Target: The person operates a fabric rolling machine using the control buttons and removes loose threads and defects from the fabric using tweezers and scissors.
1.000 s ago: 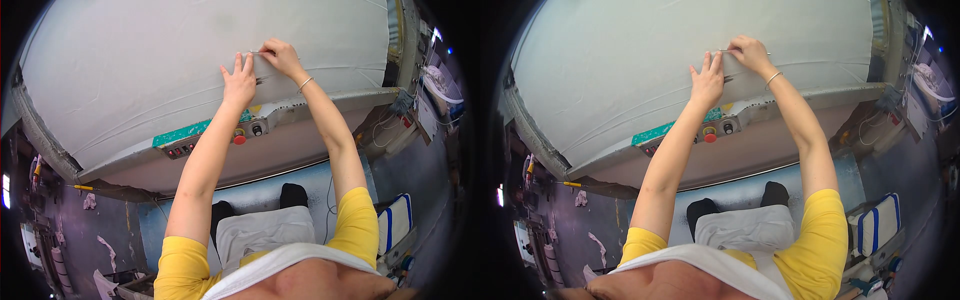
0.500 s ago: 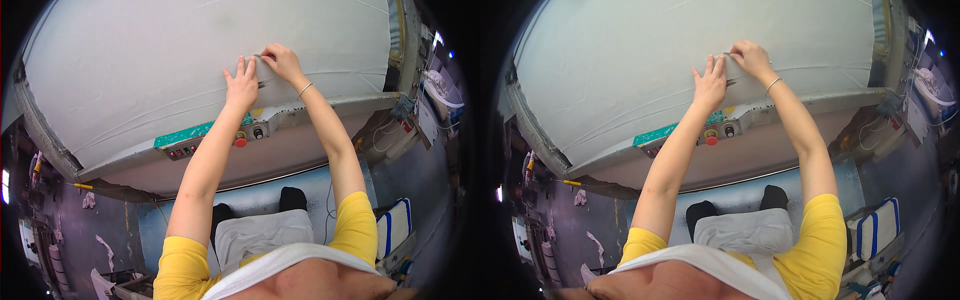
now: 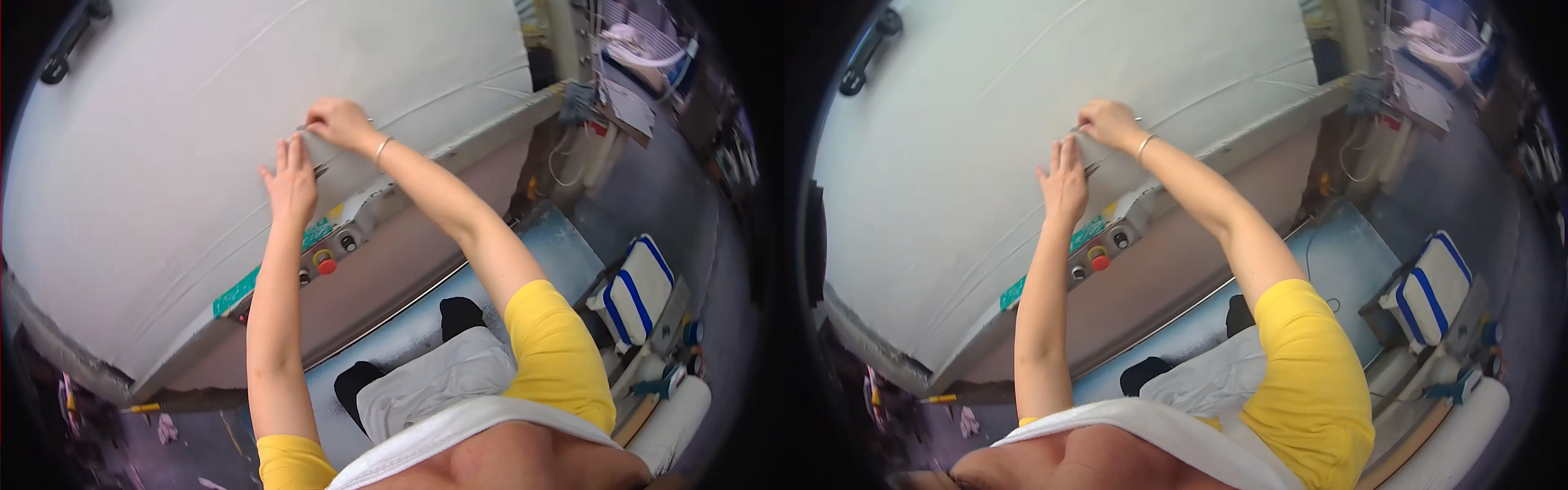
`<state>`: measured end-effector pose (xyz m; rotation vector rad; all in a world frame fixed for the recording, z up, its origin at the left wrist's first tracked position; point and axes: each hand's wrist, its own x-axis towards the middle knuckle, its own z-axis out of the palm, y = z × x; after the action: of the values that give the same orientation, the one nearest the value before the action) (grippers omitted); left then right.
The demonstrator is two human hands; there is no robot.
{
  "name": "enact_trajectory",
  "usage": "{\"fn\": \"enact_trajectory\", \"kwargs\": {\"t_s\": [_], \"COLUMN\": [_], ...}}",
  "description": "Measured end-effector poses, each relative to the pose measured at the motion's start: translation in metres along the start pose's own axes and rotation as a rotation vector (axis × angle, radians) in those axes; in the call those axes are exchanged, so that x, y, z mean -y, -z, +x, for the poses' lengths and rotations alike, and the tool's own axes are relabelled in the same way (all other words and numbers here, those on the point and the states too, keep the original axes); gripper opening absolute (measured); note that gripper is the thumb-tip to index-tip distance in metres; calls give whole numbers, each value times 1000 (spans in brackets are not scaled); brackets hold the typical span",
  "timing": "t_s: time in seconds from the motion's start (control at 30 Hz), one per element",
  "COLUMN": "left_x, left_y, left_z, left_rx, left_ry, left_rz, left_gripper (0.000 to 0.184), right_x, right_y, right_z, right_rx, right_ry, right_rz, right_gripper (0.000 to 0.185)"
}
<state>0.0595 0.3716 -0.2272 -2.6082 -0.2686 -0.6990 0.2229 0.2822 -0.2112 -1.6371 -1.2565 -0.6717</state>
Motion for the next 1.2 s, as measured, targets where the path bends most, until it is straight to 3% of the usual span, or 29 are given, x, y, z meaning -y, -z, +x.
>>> {"fn": "enact_trajectory", "kwargs": {"t_s": [0.17, 0.27, 0.43, 0.53, 0.67, 0.87, 1.2], "left_x": [-6, -5, -6, -9, -4, -6, -6], "left_y": [1, 0, -1, 0, -1, -1, 2], "left_z": [0, 0, 0, 2, -1, -1, -2], "left_rx": [-8, 6, 6, 18, 46, 21, 14], "left_ry": [26, 25, 21, 27, 26, 46, 55], "left_rz": [43, 57, 74, 47, 41, 28, 45], "left_gripper": [58, 57, 55, 54, 54, 52, 52], "right_x": [8, 11, 5, 3, -5, 2, 6], "right_y": [10, 6, 4, 4, 5, 6, 5], "right_z": [0, -4, -2, -2, 1, 2, -2], "right_rx": [37, 54, 13, 42, 10, 67, 49], "right_ry": [-111, -40, -51, 13, -84, 7, 2], "right_rz": [83, -70, 59, -64, 146, -55, -62], "right_gripper": [8, 7, 7, 8, 10, 11, 11]}}
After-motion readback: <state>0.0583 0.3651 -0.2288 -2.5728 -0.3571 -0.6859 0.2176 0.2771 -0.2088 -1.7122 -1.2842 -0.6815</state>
